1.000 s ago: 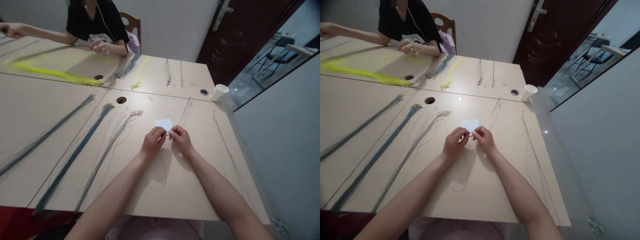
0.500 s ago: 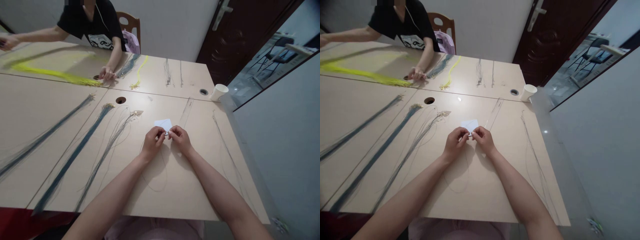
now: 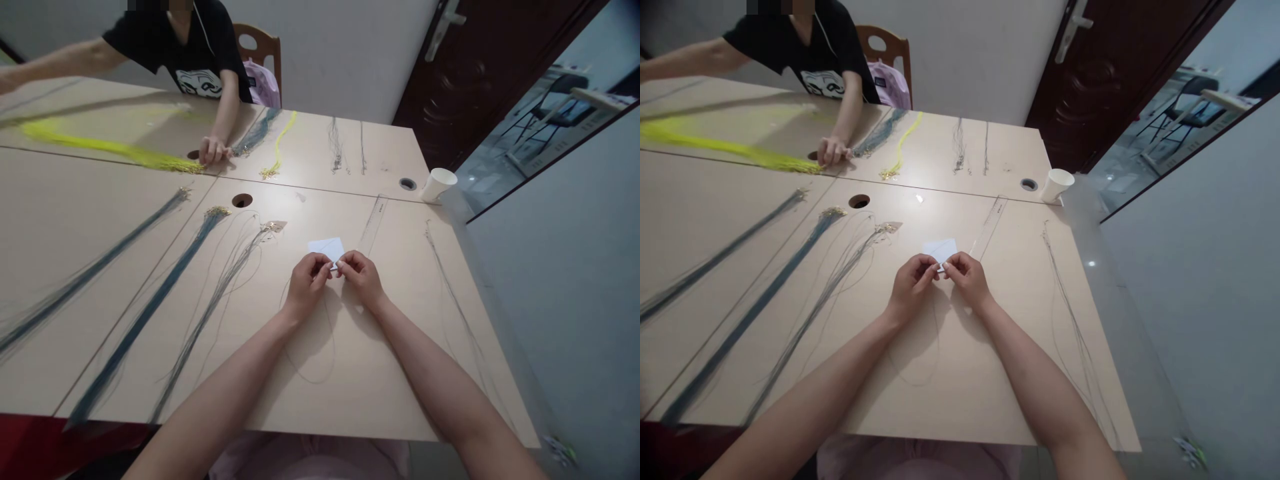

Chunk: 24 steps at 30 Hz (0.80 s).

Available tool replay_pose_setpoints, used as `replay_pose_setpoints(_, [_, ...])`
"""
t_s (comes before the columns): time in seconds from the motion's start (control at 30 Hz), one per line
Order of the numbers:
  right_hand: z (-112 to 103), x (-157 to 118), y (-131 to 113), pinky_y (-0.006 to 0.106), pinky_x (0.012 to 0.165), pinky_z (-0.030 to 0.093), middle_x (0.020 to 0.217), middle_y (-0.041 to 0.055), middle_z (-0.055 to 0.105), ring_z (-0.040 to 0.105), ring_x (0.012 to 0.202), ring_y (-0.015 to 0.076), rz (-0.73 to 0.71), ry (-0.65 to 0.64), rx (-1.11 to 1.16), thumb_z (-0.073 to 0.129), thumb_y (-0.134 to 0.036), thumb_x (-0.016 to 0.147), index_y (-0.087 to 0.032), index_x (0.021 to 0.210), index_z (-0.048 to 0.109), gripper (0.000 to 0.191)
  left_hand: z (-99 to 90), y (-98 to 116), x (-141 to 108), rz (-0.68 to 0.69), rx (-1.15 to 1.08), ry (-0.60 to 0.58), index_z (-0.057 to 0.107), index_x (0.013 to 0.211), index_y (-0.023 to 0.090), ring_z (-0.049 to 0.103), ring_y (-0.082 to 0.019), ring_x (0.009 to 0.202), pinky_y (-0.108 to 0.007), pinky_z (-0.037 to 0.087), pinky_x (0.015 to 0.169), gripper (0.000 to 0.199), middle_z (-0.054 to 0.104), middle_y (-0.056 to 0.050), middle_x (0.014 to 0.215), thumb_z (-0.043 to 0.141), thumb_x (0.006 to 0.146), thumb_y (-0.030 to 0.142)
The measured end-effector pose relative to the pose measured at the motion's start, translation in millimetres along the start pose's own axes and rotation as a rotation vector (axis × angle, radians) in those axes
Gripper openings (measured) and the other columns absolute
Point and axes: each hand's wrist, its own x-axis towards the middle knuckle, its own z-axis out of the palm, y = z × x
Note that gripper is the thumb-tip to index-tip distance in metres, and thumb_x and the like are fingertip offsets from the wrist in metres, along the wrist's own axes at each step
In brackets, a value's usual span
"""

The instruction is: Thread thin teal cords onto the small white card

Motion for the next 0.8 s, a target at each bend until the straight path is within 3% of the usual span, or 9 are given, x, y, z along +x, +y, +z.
replay_pose_setpoints(0.8, [-0.1, -0.3, 0.6, 0.025, 0.056, 0.041, 0.061, -0.0022, 0.055, 0.052, 0.056, 0.0115, 0.023, 0.002, -0.028, 0.057, -0.034, 0.076, -0.019, 0.070, 0.052, 0.017, -2.8, -5.2, 0.6, 0.038, 0.087, 0.007, 0.056, 0.079, 0.015, 0.052, -0.010, 0.060, -0.022, 0.042, 0.055, 0.012, 0.056, -0.002, 0.069, 0.054, 0.080, 0.027])
